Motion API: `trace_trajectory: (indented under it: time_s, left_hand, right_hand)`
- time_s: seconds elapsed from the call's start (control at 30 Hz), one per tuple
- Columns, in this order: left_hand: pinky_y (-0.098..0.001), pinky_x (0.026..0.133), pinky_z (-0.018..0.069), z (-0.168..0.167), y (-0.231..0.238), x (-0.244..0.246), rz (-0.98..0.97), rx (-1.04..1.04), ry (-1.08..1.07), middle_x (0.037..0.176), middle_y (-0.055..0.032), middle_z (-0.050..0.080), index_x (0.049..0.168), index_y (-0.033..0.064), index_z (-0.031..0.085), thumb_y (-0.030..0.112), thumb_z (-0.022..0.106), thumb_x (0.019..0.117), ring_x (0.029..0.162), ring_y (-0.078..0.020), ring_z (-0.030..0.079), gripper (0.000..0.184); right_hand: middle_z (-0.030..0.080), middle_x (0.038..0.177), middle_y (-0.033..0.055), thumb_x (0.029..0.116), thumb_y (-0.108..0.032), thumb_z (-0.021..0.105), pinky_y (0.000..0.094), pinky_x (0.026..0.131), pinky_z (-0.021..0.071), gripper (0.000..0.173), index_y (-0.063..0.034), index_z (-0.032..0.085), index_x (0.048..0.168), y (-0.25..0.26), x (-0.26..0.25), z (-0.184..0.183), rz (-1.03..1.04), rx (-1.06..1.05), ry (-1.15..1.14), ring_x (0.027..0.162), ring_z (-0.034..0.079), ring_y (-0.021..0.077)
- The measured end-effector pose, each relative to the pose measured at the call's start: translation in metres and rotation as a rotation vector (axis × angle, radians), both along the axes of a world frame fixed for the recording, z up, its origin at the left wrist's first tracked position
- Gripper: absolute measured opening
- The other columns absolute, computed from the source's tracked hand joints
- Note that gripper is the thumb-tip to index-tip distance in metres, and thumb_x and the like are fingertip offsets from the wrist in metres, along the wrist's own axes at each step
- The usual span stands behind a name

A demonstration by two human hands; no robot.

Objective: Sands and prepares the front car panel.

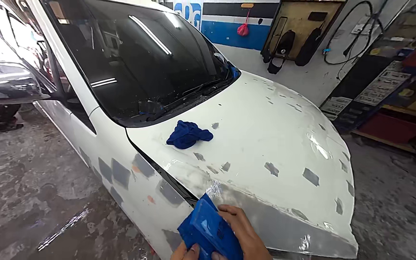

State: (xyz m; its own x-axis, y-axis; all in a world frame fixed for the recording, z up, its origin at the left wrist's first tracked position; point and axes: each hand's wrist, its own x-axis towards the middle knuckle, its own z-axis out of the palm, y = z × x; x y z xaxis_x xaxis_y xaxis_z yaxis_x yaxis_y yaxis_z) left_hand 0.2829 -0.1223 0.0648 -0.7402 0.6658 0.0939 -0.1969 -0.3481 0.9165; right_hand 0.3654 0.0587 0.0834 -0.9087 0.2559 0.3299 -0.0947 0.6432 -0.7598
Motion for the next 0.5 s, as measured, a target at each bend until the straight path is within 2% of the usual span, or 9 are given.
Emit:
trace_trajectory:
  time_s: [0.07, 0.13, 0.2, 0.27, 0.37, 0.43, 0.5]
  left_hand:
    - [-0.0392, 0.080, 0.0628, 0.005, 0.001, 0.005, 0.111, -0.059, -0.064, 0.095, -0.0003, 0.073, 0.115, 0.0029, 0.055, 0.008, 0.030, 0.1063, 0.088, -0.0128, 0.073, 0.027]
    - [-0.0399, 0.076, 0.0643, 0.011, -0.002, 0.007, 0.195, -0.110, -0.124, 0.094, -0.0021, 0.073, 0.116, 0.0026, 0.053, 0.009, 0.029, 0.1068, 0.085, -0.0149, 0.074, 0.026]
    - [-0.0413, 0.075, 0.0644, 0.013, -0.012, 0.009, 0.251, -0.128, -0.150, 0.095, -0.0040, 0.074, 0.118, 0.0022, 0.052, 0.009, 0.031, 0.1078, 0.085, -0.0169, 0.075, 0.025]
    - [-0.0420, 0.076, 0.0646, 0.013, -0.024, 0.013, 0.298, -0.133, -0.159, 0.095, -0.0044, 0.074, 0.117, 0.0027, 0.052, 0.004, 0.036, 0.1067, 0.085, -0.0175, 0.075, 0.019]
    - [-0.0410, 0.081, 0.0643, 0.012, -0.043, 0.021, 0.343, -0.116, -0.104, 0.098, -0.0039, 0.075, 0.120, 0.0031, 0.049, -0.004, 0.049, 0.1021, 0.088, -0.0175, 0.075, 0.019]
    - [-0.0408, 0.084, 0.0638, 0.010, -0.056, 0.022, 0.357, -0.108, -0.052, 0.103, -0.0049, 0.075, 0.124, 0.0022, 0.048, -0.005, 0.054, 0.1002, 0.092, -0.0182, 0.075, 0.025]
    - [-0.0397, 0.087, 0.0633, 0.011, -0.065, 0.017, 0.361, -0.115, -0.021, 0.105, -0.0045, 0.074, 0.126, 0.0020, 0.046, -0.006, 0.056, 0.0989, 0.094, -0.0177, 0.075, 0.030]
  right_hand:
    - [0.055, 0.141, 0.0193, 0.0866, -0.039, 0.079, 0.0378, 0.102, 0.0544, 0.065, 0.0000, 0.059, 0.135, 0.017, -0.006, 0.008, -0.049, 0.052, 0.032, 0.128, 0.058, 0.0231]
    - [0.058, 0.131, 0.0175, 0.0862, -0.045, 0.077, 0.0407, 0.093, 0.0571, 0.064, -0.0035, 0.061, 0.133, 0.053, -0.023, 0.013, -0.171, 0.149, 0.074, 0.117, 0.061, 0.0238]
    - [0.059, 0.127, 0.0223, 0.0859, -0.040, 0.077, 0.0527, 0.086, 0.0571, 0.062, -0.0046, 0.062, 0.134, 0.106, -0.049, 0.019, -0.285, 0.233, 0.046, 0.109, 0.063, 0.0334]
    - [0.057, 0.125, 0.0280, 0.0874, -0.034, 0.078, 0.0622, 0.085, 0.0542, 0.064, -0.0027, 0.059, 0.140, 0.162, -0.078, 0.020, -0.381, 0.296, -0.016, 0.105, 0.063, 0.0421]
    - [0.054, 0.129, 0.0348, 0.0936, -0.034, 0.075, 0.0695, 0.087, 0.0501, 0.066, 0.0025, 0.053, 0.145, 0.227, -0.116, 0.024, -0.522, 0.387, -0.119, 0.110, 0.059, 0.0522]
    - [0.051, 0.132, 0.0398, 0.0971, -0.035, 0.070, 0.0763, 0.089, 0.0444, 0.064, 0.0051, 0.053, 0.143, 0.254, -0.136, 0.027, -0.578, 0.411, -0.153, 0.116, 0.053, 0.0602]
    - [0.050, 0.132, 0.0422, 0.0986, -0.035, 0.068, 0.0794, 0.089, 0.0400, 0.062, 0.0046, 0.052, 0.144, 0.269, -0.152, 0.029, -0.624, 0.444, -0.167, 0.119, 0.049, 0.0633]
